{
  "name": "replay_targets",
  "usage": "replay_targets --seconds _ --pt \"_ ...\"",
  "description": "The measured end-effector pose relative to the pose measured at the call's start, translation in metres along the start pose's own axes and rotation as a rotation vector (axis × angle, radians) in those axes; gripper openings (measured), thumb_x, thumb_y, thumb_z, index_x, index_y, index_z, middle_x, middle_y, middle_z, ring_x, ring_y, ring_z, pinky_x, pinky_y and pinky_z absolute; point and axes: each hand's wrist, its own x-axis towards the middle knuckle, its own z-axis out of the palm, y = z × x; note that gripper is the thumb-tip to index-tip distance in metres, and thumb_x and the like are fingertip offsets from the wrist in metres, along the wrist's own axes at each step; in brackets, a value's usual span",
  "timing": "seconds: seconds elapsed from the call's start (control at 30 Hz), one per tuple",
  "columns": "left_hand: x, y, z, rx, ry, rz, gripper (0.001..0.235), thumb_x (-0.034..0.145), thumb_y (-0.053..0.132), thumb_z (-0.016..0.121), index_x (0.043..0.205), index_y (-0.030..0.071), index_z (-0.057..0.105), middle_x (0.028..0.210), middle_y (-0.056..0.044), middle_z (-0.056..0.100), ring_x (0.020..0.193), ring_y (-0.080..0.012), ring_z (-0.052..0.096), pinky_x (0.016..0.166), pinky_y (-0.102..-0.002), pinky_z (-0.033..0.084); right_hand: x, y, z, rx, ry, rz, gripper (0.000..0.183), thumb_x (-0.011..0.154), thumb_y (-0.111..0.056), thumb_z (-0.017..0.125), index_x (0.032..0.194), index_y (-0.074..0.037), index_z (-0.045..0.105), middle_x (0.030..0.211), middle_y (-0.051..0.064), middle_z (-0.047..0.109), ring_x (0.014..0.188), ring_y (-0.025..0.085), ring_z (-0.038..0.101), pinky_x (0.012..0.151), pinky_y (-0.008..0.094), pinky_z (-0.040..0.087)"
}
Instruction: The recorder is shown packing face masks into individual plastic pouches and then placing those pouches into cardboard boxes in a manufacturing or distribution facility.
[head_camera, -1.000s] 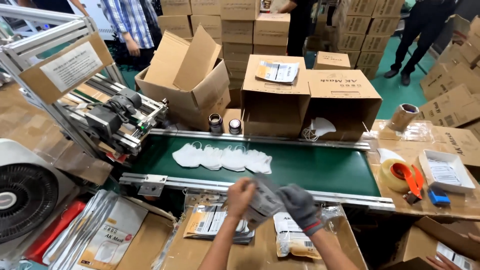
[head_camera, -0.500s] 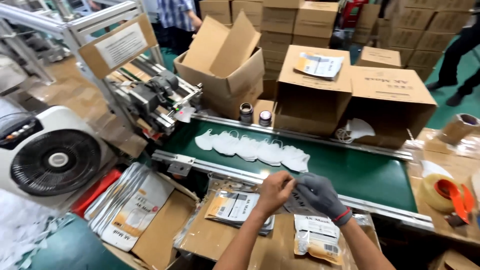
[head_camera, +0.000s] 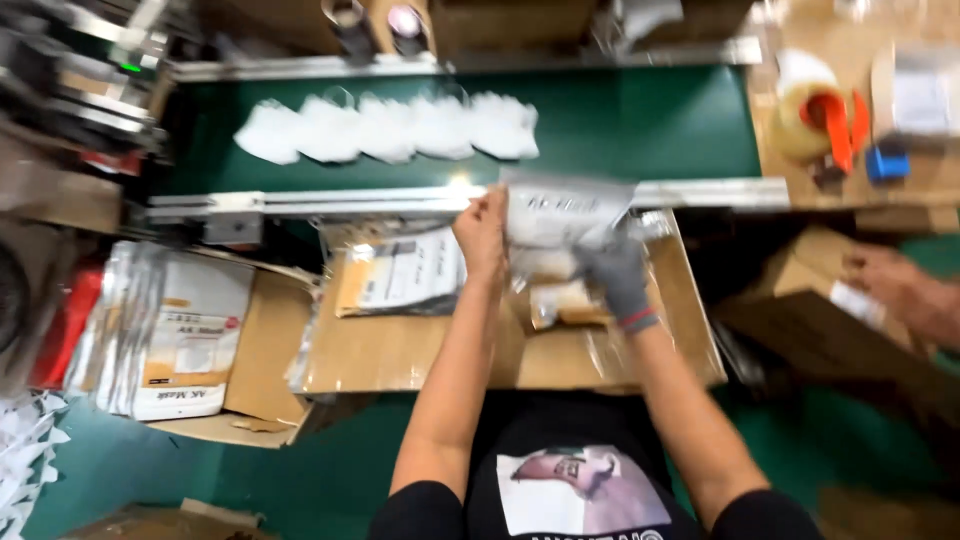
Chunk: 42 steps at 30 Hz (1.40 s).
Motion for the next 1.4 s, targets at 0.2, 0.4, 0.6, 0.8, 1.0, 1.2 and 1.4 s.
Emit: replay_targets --seconds 0.2,0.4,0.6,0.8,1.0,1.2,1.4 --pt "-0.081 -0.065 -0.013 0.970 -0.541 0.696 0.054 0.081 0.034 0.081 0.129 0.012 0.068 0.131 -0.019 0.062 0.118 -0.0399 0.055 0.099 -0.054 0.044 0.016 -0.116 -0.087 0.114 0.159 0.004 0.036 0.089 -0.008 0.071 0.124 -0.004 0.062 0.109 0.006 0.074 0.087 0.015 0.074 0.064 0.028 0.061" --pt "-0.137 -0.088 -0.015 1.140 -0.758 0.643 0.053 0.080 0.033 0.080 0.128 0.013 0.070 0.137 -0.017 0.059 0.126 -0.0407 0.053 0.099 -0.054 0.044 0.088 0.057 -0.062 -0.465 -0.123 0.240 0.062 0.081 -0.033 0.079 0.127 -0.002 0.053 0.104 0.019 0.073 0.087 0.029 0.072 0.073 0.042 0.059" --pt "-0.044 -0.043 -0.061 0.758 -0.531 0.596 0.016 0.094 0.019 0.070 0.105 0.008 0.073 0.108 -0.013 0.073 0.100 -0.0344 0.069 0.088 -0.044 0.055 0.125 0.108 -0.048 -1.197 -0.016 -0.062 0.058 0.074 -0.052 0.081 0.103 -0.002 0.075 0.123 0.028 0.066 0.118 0.043 0.060 0.096 0.049 0.050" --pt "0.134 -0.019 -0.067 0.831 -0.139 0.567 0.011 0.092 0.010 0.069 0.096 0.000 0.072 0.094 -0.017 0.071 0.091 -0.0357 0.067 0.081 -0.044 0.053 0.274 0.047 0.005 -1.211 -0.123 0.108 0.066 0.094 -0.070 0.060 0.096 -0.006 0.079 0.110 0.025 0.075 0.103 0.041 0.070 0.089 0.049 0.054" --pt "0.242 -0.088 0.001 1.219 -0.058 0.580 0.018 0.089 0.011 0.069 0.102 -0.002 0.067 0.111 -0.022 0.063 0.102 -0.0400 0.062 0.087 -0.048 0.052 0.341 0.042 0.121 -1.373 0.057 -0.115 0.094 0.052 -0.082 0.079 0.100 0.000 0.077 0.102 0.024 0.071 0.096 0.042 0.068 0.076 0.054 0.054" --pt "0.265 -0.045 0.029 1.404 0.008 0.243 0.046 0.073 0.029 0.080 0.095 -0.007 0.062 0.103 -0.024 0.059 0.094 -0.0414 0.061 0.078 -0.047 0.054 0.329 0.029 0.018 -0.270 -0.167 0.146 0.038 0.075 -0.012 0.075 0.109 0.004 0.072 0.099 0.013 0.076 0.083 0.018 0.073 0.074 0.031 0.058" --pt "0.301 -0.138 0.033 1.408 -0.176 0.401 0.011 0.087 0.005 0.061 0.096 0.003 0.067 0.093 -0.021 0.069 0.087 -0.0387 0.070 0.074 -0.050 0.057 0.315 0.060 0.010 -0.084 0.014 0.200 0.034 0.072 -0.006 0.072 0.105 0.003 0.068 0.096 0.010 0.074 0.082 0.020 0.073 0.074 0.033 0.060"
